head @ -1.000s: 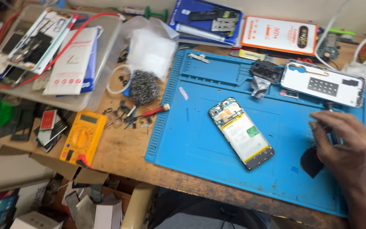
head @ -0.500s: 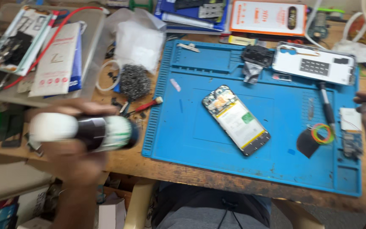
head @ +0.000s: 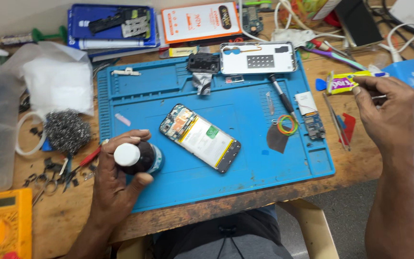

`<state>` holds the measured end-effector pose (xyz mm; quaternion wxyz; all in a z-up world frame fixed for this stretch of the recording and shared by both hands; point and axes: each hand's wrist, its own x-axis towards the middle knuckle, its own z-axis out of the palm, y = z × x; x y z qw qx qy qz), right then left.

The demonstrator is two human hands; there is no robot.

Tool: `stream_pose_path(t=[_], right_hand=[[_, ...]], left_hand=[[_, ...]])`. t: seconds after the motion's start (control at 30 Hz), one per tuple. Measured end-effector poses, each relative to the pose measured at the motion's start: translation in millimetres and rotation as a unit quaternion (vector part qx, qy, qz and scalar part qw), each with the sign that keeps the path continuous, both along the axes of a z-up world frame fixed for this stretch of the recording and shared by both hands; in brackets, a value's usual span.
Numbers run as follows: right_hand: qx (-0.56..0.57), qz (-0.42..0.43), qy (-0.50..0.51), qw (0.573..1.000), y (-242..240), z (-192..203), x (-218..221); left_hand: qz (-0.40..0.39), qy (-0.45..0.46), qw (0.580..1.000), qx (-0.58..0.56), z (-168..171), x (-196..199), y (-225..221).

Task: The person disassembles a mobile phone on a repair mat by hand and using a plastic pry tool and a scraper, applying liquid from a bottle to the device and removing the battery and internal components.

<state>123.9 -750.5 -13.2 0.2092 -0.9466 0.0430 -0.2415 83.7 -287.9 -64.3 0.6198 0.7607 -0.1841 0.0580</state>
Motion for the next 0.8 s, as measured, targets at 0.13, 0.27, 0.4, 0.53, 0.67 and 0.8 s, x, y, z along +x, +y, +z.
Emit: stream_pose_path(t=[0.13,0.27,0.4,0.53,0.67,0.8], right_hand=[[-0.052,-0.026,-0.004,0.998,-23,1,12],[-0.033,-0.055,0.035,0.997,-43,-4,13],[-0.013,-0.104,0.104,0.989,-48,-14,9],[0.009,-0.053,0.118,0.992,-33,-24,-7],[0.036,0.065,0.142,0.987,0,-31,-23],[-0.081,0.178,0.19,0.962,41,-35,-27]], left_hand=[[0.063,0.01,0.991,0.118,6,1,-6],[0.104,-0.006,0.987,0.12,7,1,-4],[0.117,0.002,0.98,0.161,11,4,0],[0.12,0.065,0.979,0.151,11,1,3],[0.15,0.029,0.974,0.166,6,-16,17],[0.18,-0.029,0.979,0.093,-6,-34,29]])
